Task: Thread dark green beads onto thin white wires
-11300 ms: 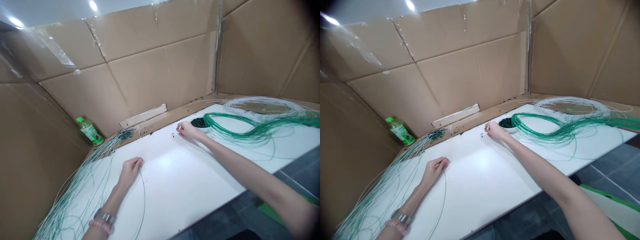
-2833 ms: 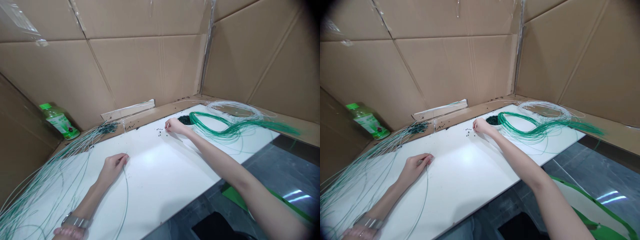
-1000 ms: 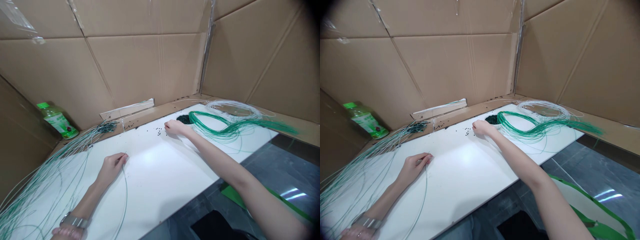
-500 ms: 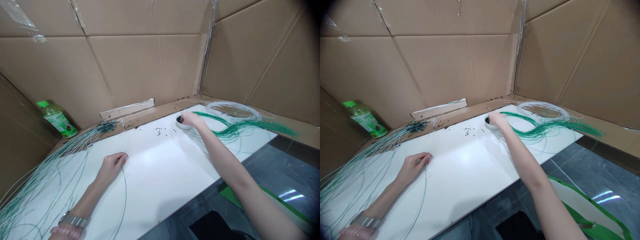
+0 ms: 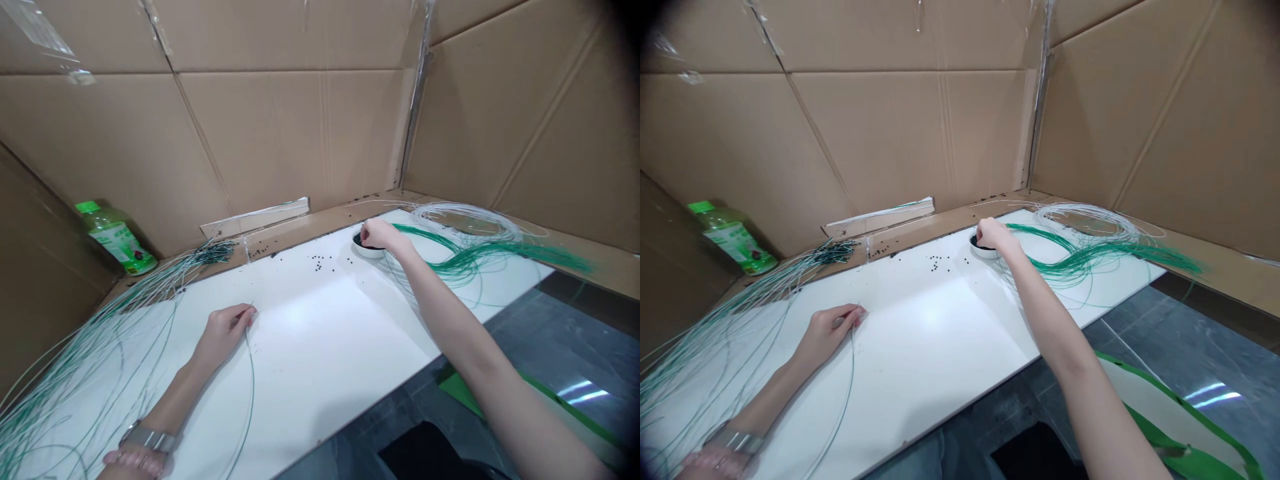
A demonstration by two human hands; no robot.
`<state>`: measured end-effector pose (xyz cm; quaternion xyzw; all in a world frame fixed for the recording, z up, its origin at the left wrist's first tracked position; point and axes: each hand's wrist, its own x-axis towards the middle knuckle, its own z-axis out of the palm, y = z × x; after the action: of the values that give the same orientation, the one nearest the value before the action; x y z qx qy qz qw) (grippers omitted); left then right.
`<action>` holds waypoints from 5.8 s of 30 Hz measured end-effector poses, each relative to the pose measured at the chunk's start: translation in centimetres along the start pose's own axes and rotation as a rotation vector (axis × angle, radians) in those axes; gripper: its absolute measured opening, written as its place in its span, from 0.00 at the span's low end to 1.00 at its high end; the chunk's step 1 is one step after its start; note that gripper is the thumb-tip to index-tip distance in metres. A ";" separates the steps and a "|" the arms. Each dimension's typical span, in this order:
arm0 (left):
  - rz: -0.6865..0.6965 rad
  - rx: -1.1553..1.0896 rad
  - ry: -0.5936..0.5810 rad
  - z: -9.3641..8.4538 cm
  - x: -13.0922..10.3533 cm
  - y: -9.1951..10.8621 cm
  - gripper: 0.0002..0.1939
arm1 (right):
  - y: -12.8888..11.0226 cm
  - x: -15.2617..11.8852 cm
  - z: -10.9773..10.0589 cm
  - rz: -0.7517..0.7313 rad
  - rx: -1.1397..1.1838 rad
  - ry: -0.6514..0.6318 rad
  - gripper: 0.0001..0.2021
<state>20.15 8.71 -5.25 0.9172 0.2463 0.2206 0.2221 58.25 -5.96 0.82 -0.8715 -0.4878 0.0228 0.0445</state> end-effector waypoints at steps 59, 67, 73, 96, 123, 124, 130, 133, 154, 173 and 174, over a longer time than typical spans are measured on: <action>-0.154 -0.520 0.183 1.9 0.4 1.3 0.17 | -23.2 -5.4 8.3 -0.502 1.325 0.031 0.12; -0.165 -0.685 0.140 2.4 0.4 1.7 0.17 | -23.5 -6.7 8.5 -0.466 1.450 0.023 0.12; -0.159 -0.703 0.204 0.7 0.5 2.1 0.10 | -22.1 -7.1 7.3 -0.429 1.418 0.037 0.10; -0.084 -0.766 0.366 0.1 0.1 3.5 0.10 | -21.7 -8.4 6.2 -0.461 1.332 -0.081 0.12; -0.036 -0.306 0.150 2.6 8.0 2.4 0.13 | -16.2 -7.8 6.8 -0.283 1.491 0.158 0.11; -0.052 -0.237 0.112 3.0 9.3 2.0 0.13 | -15.7 -7.7 6.9 -0.279 1.493 0.163 0.11; -0.139 0.082 -0.045 4.5 14.8 0.4 0.14 | -15.2 -6.9 7.6 -0.284 1.496 0.175 0.10; -0.148 0.144 -0.085 5.1 15.8 0.3 0.15 | -15.6 -6.7 7.8 -0.286 1.490 0.175 0.10; 0.042 -0.843 0.522 -5.2 10.4 11.1 0.13 | -16.8 -7.4 -4.5 -0.568 1.472 0.509 0.06; 0.430 -1.415 0.453 -9.8 2.2 17.3 0.01 | -22.1 -14.3 -10.0 -0.980 1.314 0.698 0.07; 0.434 -1.403 0.459 -9.9 2.2 17.3 0.01 | -22.1 -14.4 -10.0 -0.982 1.313 0.707 0.07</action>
<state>22.94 -0.67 12.28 0.5205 -0.0967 0.5488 0.6470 32.81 -7.30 12.94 -0.3191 -0.6525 0.0060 0.6873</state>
